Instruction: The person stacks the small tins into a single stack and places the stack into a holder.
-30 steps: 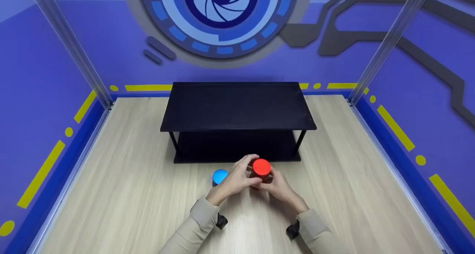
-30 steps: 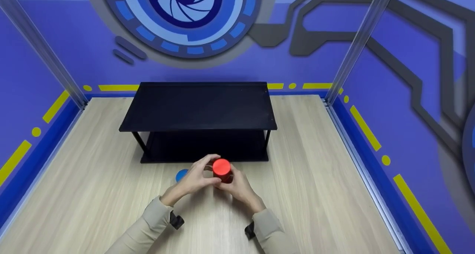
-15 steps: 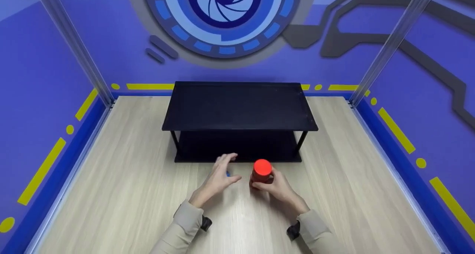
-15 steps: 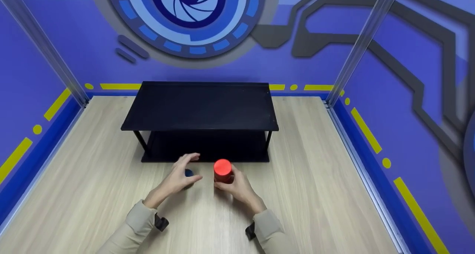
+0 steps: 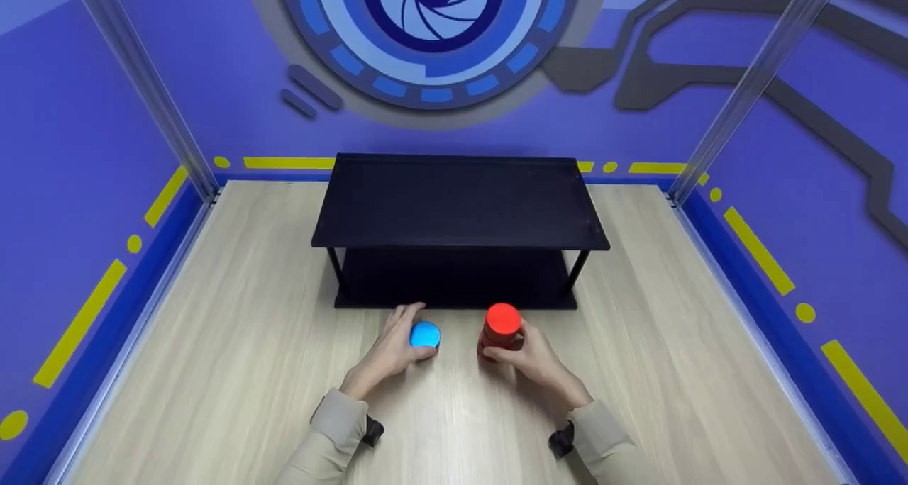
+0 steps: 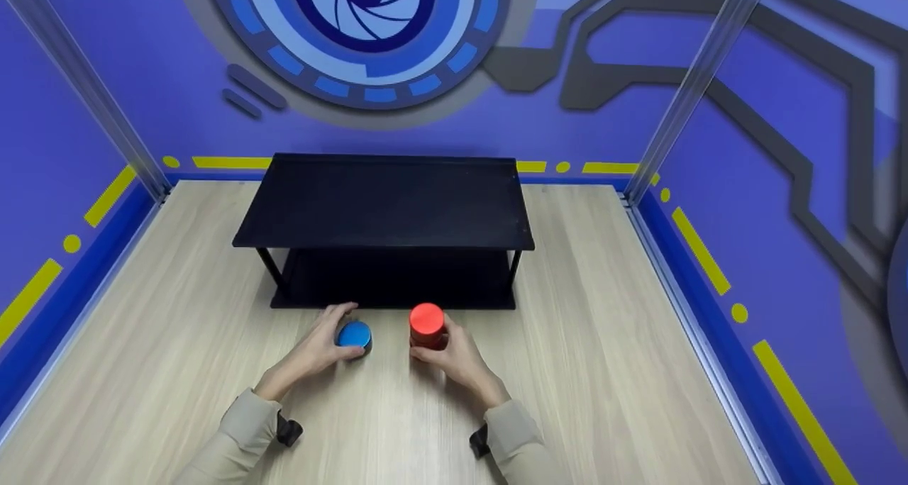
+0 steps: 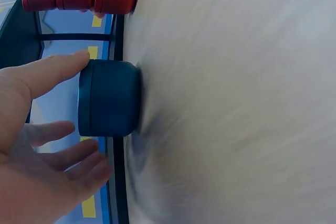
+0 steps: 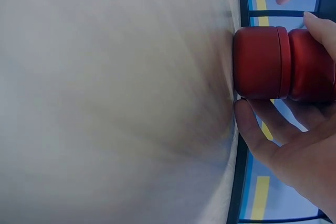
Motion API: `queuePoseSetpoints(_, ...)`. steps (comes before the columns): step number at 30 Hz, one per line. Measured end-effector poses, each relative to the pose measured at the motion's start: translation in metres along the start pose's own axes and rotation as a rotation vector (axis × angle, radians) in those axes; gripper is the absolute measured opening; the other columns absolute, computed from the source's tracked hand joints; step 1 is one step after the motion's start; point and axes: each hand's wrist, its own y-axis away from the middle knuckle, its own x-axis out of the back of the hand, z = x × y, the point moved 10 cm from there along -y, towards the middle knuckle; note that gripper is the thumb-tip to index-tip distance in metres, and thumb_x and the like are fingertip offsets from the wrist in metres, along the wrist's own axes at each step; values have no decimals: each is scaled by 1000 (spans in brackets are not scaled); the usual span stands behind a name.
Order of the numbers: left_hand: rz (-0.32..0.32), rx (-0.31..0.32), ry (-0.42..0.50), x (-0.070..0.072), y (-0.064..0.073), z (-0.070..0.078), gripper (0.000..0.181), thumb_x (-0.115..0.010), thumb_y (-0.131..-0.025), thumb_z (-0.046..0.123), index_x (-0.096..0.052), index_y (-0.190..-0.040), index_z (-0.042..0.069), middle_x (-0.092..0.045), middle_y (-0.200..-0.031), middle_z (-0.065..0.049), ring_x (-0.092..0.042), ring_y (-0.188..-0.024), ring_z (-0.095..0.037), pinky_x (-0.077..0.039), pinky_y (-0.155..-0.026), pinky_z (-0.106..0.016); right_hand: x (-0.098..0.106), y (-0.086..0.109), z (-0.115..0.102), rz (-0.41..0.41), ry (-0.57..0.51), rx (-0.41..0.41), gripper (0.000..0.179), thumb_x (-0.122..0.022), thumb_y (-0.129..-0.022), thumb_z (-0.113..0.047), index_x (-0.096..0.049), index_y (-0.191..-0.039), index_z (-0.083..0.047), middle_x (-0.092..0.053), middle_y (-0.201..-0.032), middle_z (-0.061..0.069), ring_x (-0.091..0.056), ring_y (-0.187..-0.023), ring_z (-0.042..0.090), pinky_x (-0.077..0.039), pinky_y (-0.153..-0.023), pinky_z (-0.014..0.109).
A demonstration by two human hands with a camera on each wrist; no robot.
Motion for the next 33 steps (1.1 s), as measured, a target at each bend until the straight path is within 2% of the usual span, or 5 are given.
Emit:
queuePoseSetpoints(6,-47,-11,14,-7,2,-3,74,-79,-78,15,-42,-141,4,-50,-136,-18,-48,-125,-41,-44,-101,-57,-1,-1,-1,-3,-18,3,62,-81,-77,-22,-54,-130,-5,-66,-121,10,-62,-112,22,-49,-95,33)
queuePoseSetpoints(16,-48,-8,12,-10,6,-8,66,-75,-76,4,-47,-136,7,-52,-135,-17,-49,-125,-40,-43,-102,-58,-1,-1,-1,-7,-18,14,61,-81,-77,-23,-54,-129,-5,-66,-121,10,-62,-112,23,-49,-94,30)
queuePoseSetpoints(18,-45,-6,16,-10,6,-8,66,-75,-76,4,-47,-135,8,-52,-135,-17,-49,-125,-40,-42,-102,-58,0,2,-12,-10,-17,19,60,-81,-77,-22,-55,-128,-4,-65,-121,12,-62,-112,25,-49,-95,33)
queuePoseSetpoints(23,-44,-17,18,-10,5,-6,64,-74,-76,3,-47,-134,5,-52,-134,-18,-50,-124,-40,-43,-101,-58,1,9,-36,-23,-30,7,57,-79,-78,-12,-54,-128,2,-64,-122,17,-61,-113,30,-49,-93,31)
queuePoseSetpoints(33,-34,-30,5,-6,0,6,63,-76,-76,5,-48,-133,7,-53,-134,-19,-50,-125,-41,-43,-101,-58,1,7,-29,-23,-9,-2,58,-78,-79,-13,-52,-129,2,-63,-122,17,-61,-113,29,-50,-89,27)
